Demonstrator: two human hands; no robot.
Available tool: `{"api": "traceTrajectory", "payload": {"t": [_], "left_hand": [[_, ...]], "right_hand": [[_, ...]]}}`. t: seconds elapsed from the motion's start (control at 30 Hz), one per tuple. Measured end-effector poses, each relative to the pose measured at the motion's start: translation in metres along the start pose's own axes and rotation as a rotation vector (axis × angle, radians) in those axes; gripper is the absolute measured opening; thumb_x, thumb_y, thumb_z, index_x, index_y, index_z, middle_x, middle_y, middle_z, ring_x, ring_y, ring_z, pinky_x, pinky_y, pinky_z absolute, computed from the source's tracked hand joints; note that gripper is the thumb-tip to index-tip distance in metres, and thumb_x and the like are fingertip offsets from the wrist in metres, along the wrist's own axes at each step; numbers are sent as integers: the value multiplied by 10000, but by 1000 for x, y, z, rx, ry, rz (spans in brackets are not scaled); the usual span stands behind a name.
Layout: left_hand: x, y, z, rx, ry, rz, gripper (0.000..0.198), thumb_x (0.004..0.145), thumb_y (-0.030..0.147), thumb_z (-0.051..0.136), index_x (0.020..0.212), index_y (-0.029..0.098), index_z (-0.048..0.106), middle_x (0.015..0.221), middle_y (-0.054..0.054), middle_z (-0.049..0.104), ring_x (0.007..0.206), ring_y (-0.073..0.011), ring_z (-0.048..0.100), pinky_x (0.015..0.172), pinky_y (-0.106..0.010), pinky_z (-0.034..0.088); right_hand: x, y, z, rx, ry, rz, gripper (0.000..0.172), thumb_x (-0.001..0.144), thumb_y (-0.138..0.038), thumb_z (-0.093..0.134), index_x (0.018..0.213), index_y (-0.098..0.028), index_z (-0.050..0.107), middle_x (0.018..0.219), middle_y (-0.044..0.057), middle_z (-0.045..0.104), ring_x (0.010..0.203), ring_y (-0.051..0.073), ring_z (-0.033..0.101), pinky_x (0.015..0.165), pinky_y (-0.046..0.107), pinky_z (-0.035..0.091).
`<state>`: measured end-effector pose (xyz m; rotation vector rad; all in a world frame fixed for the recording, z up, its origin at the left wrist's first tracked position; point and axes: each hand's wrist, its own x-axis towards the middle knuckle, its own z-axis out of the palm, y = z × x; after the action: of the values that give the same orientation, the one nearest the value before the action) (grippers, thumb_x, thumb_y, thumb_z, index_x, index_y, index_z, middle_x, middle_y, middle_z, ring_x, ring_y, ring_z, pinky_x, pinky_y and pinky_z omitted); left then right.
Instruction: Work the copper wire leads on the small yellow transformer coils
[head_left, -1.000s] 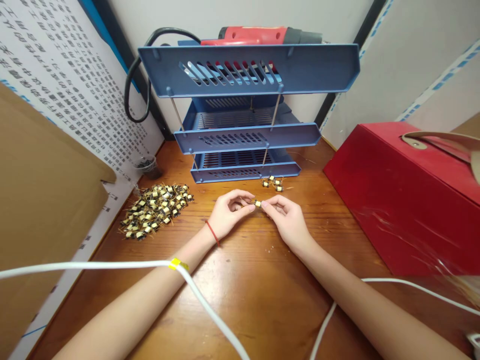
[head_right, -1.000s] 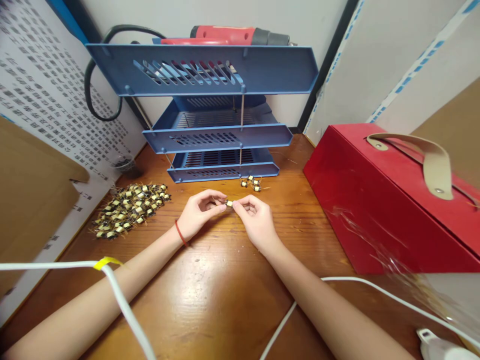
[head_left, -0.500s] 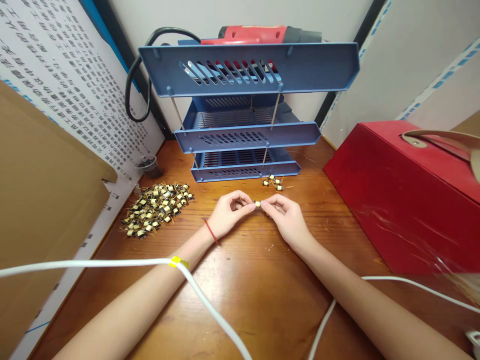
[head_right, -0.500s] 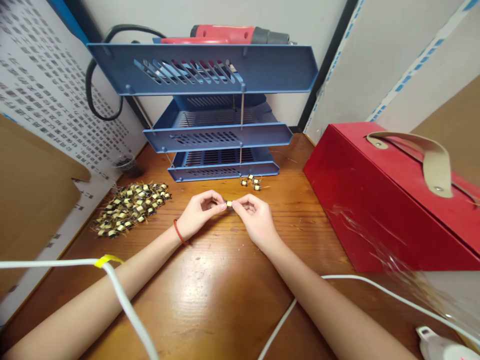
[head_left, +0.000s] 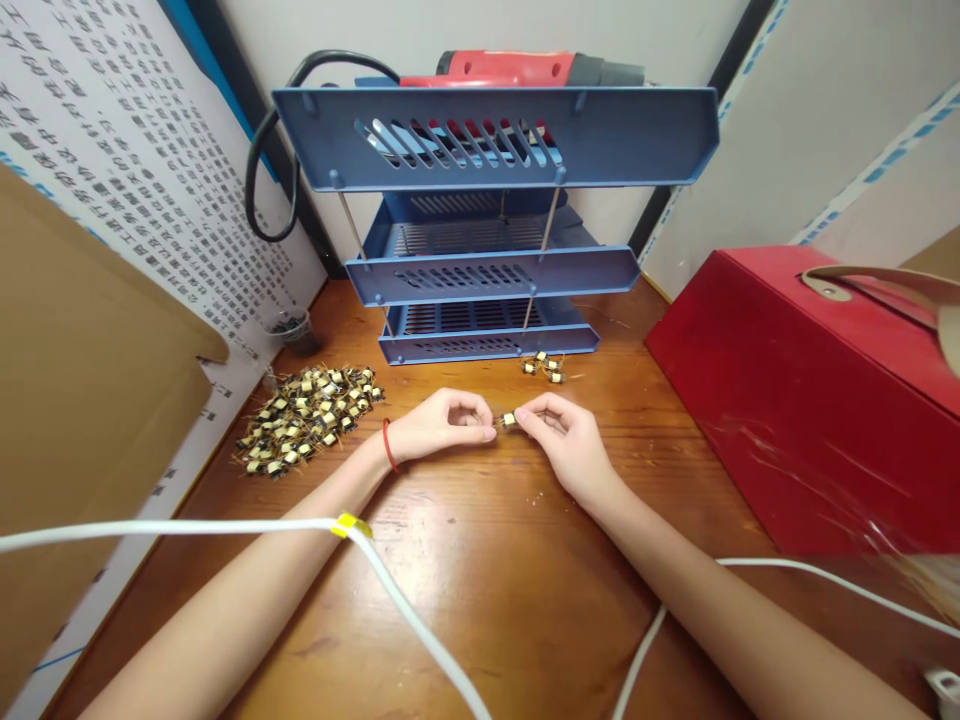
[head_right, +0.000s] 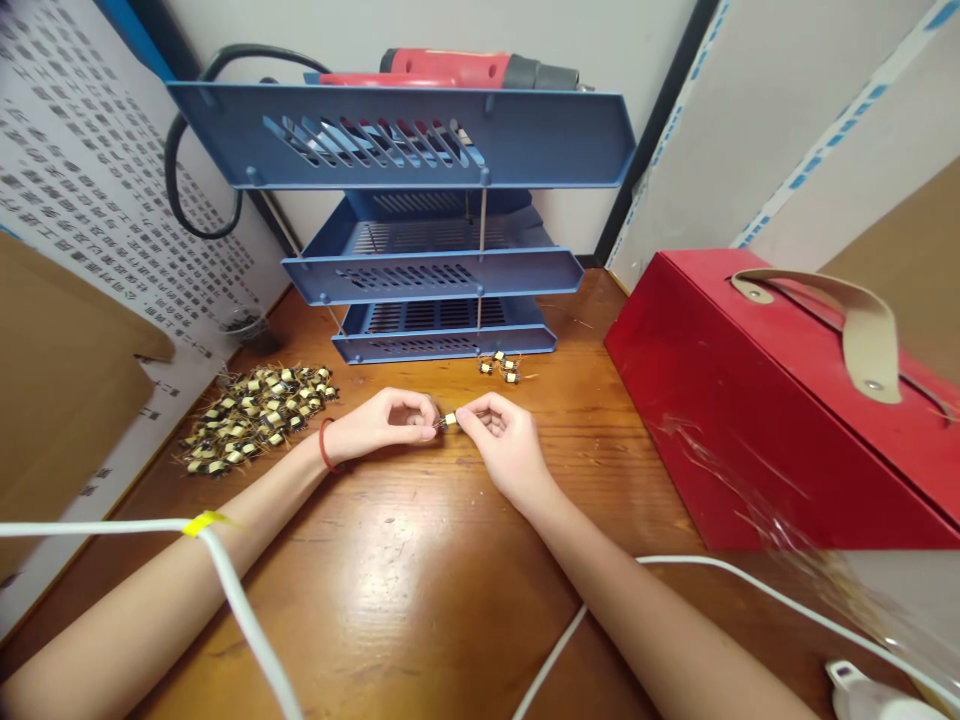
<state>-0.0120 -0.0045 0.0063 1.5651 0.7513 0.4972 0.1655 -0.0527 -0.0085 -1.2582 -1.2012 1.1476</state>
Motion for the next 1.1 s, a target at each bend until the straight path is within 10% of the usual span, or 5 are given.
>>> {"api": "traceTrajectory", "payload": {"t": [0.4, 0.6, 1.1], "left_hand": [[8, -7, 16, -252, 404, 94, 423, 544, 304, 781, 851, 148, 537, 786, -12, 592, 643, -87, 550, 630, -223, 445], [8, -2, 25, -47, 437, 26, 285, 615, 346, 726, 754, 107, 659, 677, -48, 669, 595, -116, 584, 634, -250, 480], [5, -4, 21, -444, 401, -72, 252, 557, 247, 779, 729, 88, 685, 652, -51, 690, 560, -108, 621, 597, -221, 510]], "right_hand": [[5, 5, 2, 108, 85, 40, 243, 643, -386, 686, 690, -170, 584, 629, 12, 614, 594, 134, 583, 605, 274, 480], [2, 4, 4, 86, 7, 9, 243, 611, -363, 712, 702, -159, 617, 678, 31, 652, 639, 143, 619, 692, 295, 512], [2, 2, 2, 38, -33, -18, 216, 653, -353, 677, 689, -160, 588, 652, 25, 629, 616, 140, 603, 637, 285, 499]]}}
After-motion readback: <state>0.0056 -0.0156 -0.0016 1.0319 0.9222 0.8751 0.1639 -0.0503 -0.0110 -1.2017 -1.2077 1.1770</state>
